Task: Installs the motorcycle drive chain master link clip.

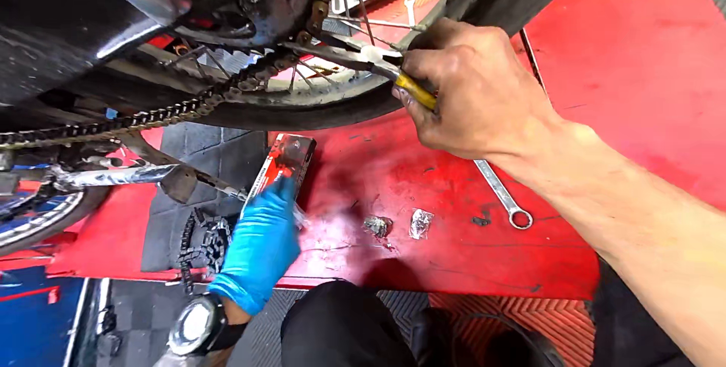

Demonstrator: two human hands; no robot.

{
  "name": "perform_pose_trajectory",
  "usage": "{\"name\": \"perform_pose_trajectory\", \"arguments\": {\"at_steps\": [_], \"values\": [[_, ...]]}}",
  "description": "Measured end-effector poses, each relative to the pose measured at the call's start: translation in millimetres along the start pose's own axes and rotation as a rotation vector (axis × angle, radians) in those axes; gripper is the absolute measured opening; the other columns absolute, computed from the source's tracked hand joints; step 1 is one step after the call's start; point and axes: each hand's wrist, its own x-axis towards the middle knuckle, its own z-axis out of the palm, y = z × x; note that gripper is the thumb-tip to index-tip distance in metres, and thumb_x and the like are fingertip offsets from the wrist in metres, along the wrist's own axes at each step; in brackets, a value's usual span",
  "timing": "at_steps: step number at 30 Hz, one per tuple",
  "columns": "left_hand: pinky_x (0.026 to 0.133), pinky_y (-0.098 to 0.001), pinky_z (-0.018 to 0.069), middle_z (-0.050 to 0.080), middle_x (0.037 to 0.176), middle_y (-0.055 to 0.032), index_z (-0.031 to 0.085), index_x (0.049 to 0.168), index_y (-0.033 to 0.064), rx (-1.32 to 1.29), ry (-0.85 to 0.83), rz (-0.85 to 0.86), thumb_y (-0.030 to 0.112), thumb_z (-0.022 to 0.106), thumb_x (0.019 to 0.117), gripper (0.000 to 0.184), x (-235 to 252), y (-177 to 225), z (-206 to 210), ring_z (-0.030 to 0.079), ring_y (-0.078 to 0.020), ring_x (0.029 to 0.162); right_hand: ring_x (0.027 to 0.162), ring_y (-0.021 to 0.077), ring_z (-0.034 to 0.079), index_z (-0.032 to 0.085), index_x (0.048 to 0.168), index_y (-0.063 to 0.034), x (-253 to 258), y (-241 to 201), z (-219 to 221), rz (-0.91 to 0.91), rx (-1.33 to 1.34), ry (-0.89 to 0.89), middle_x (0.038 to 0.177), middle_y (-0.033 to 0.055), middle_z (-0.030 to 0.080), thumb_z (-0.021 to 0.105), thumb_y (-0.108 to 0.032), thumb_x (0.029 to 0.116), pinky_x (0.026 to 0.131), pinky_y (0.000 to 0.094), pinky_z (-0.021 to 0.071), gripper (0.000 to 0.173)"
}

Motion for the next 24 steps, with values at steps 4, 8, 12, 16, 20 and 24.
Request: {"name": "perform_pose_trajectory", "arguments": {"at_steps": [4, 8, 12, 16, 20, 24], "values": [[0.094, -0.0514, 0.0561, 0.070, 0.123, -0.0056, 0.068, 0.133, 0.0209, -0.245, -0.144, 0.476, 0.047, 0.080, 0.0847, 0.056, 13.5, 45.2, 34.1, 0.067, -0.0247, 0.111, 0.091, 0.0314, 0.067, 0.071, 0.092, -0.0101, -0.8, 0.2, 0.0, -0.004, -0.010, -0.002, 0.101, 0.0146, 0.066, 0.059, -0.030, 0.0940, 0.069, 0.0476, 0.0527, 0.023], [0.086, -0.0465, 0.0588, 0.072, 0.110, -0.0071, 0.072, 0.121, 0.0157, -0.246, -0.064, 0.635, 0.039, 0.072, 0.0931, 0.036, 30.1, 61.3, 63.9, 0.070, -0.0241, 0.100, 0.092, 0.0320, 0.066, 0.071, 0.093, -0.0104, -0.8, -1.7, -1.7, 0.005, -0.014, -0.009, 0.101, 0.0145, 0.066, 0.061, -0.031, 0.0923, 0.070, 0.0480, 0.0525, 0.023], [0.082, -0.0286, 0.0631, 0.076, 0.096, 0.0066, 0.077, 0.107, 0.0174, -0.801, -0.177, 0.275, 0.021, 0.065, 0.1011, 0.014, 25.2, 61.9, 38.6, 0.073, -0.0047, 0.086, 0.094, 0.0313, 0.067, 0.072, 0.093, -0.0119, -1.1, -0.7, -1.5, 0.008, -0.003, -0.006, 0.101, 0.0136, 0.067, 0.060, -0.032, 0.0927, 0.071, 0.0478, 0.0525, 0.023], [0.086, -0.0361, 0.0624, 0.076, 0.100, -0.0085, 0.075, 0.114, 0.0053, -1.244, -0.363, -0.024, 0.016, 0.056, 0.1061, 0.024, 17.2, 52.7, 18.6, 0.074, -0.0188, 0.089, 0.093, 0.0316, 0.066, 0.072, 0.093, -0.0118, -0.6, 0.5, -2.4, 0.005, 0.009, -0.018, 0.102, 0.0141, 0.066, 0.060, -0.030, 0.0930, 0.070, 0.0482, 0.0520, 0.022], [0.090, -0.0388, 0.0624, 0.075, 0.108, -0.0147, 0.071, 0.124, 0.0009, -1.372, -0.389, -0.022, 0.015, 0.046, 0.1097, 0.032, 12.0, 49.1, 20.3, 0.075, -0.0232, 0.094, 0.093, 0.0307, 0.067, 0.072, 0.095, -0.0121, -0.8, 0.1, -4.0, 0.006, 0.001, -0.020, 0.104, 0.0135, 0.068, 0.060, -0.031, 0.0929, 0.071, 0.0482, 0.0521, 0.023], [0.087, -0.0382, 0.0628, 0.075, 0.105, -0.0154, 0.072, 0.119, -0.0003, -1.408, -0.348, -0.047, 0.010, 0.050, 0.1075, 0.027, 9.6, 58.3, 16.0, 0.074, -0.0240, 0.091, 0.092, 0.0298, 0.066, 0.072, 0.094, -0.0120, -1.5, -0.5, -4.1, 0.005, 0.005, -0.013, 0.103, 0.0130, 0.067, 0.060, -0.031, 0.0931, 0.071, 0.0474, 0.0520, 0.022]]}}
